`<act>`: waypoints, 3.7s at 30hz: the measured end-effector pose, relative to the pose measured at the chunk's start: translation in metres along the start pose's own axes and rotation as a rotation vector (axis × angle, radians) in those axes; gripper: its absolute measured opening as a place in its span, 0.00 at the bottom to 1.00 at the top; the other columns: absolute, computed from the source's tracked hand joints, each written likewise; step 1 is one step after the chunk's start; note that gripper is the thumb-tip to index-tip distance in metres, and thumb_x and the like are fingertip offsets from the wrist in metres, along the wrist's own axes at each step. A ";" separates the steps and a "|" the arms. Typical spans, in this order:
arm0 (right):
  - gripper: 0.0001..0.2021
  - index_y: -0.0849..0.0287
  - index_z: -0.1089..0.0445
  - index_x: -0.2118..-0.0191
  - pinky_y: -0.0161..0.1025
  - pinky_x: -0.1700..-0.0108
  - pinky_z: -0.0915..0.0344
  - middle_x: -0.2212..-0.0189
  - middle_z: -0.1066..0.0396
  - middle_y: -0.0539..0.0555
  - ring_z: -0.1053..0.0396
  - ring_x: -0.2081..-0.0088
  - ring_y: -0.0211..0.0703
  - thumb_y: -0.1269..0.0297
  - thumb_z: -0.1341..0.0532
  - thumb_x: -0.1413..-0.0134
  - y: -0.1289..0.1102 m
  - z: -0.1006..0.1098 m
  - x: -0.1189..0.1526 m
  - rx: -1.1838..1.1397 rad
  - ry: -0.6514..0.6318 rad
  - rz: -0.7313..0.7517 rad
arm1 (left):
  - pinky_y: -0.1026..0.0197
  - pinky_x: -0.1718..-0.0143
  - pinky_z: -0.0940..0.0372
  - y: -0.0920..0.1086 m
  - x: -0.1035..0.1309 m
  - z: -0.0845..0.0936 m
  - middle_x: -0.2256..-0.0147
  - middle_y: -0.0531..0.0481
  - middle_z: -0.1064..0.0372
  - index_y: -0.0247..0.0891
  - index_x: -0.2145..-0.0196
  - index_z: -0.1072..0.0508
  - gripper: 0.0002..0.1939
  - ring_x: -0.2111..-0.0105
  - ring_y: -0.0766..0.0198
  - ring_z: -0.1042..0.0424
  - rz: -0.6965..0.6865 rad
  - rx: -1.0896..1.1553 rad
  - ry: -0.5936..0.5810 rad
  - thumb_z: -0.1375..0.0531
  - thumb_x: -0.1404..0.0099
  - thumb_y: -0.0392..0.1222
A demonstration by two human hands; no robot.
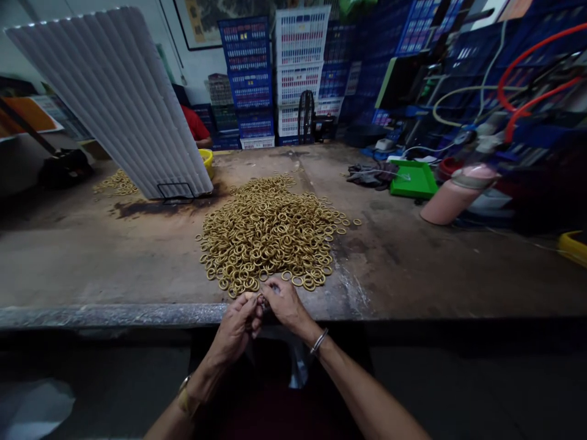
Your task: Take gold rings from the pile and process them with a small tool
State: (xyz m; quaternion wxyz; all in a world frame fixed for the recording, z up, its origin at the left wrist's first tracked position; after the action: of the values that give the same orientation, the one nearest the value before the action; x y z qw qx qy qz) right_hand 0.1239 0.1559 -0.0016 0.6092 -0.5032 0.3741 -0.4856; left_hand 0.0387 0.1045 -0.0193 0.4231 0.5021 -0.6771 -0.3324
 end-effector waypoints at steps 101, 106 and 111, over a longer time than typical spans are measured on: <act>0.11 0.57 0.34 0.61 0.34 0.71 0.50 0.72 0.29 0.53 0.34 0.71 0.40 0.69 0.49 0.50 0.003 0.002 0.005 0.974 -0.071 0.114 | 0.70 0.82 0.47 0.018 0.021 -0.003 0.79 0.56 0.40 0.37 0.71 0.37 0.10 0.83 0.75 0.45 -0.170 -0.270 0.026 0.46 0.39 0.46; 0.10 0.58 0.35 0.62 0.33 0.69 0.48 0.72 0.29 0.52 0.33 0.70 0.40 0.68 0.49 0.49 -0.009 0.019 -0.018 0.981 0.111 0.165 | 0.71 0.86 0.49 0.009 0.016 0.005 0.72 0.52 0.35 0.37 0.72 0.39 0.11 0.83 0.75 0.44 -0.028 0.121 0.025 0.45 0.41 0.47; 0.15 0.56 0.39 0.54 0.33 0.68 0.47 0.67 0.28 0.52 0.32 0.68 0.41 0.67 0.48 0.49 -0.029 0.012 -0.043 1.011 0.195 0.266 | 0.70 0.85 0.48 -0.001 0.009 0.019 0.69 0.48 0.33 0.34 0.72 0.37 0.12 0.81 0.74 0.40 0.021 0.284 0.054 0.42 0.43 0.46</act>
State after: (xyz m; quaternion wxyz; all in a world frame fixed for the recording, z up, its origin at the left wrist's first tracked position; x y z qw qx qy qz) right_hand 0.1180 0.1994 0.0283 0.7944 -0.0474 0.2091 -0.5683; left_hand 0.0201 0.0957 -0.0257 0.3693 0.5584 -0.7109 -0.2152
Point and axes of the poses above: each hand's wrist, its own x-axis away from the middle knuckle, its own z-axis out of the back of the hand, y = z × x, the point moved 9 cm from there along -x, towards the middle knuckle
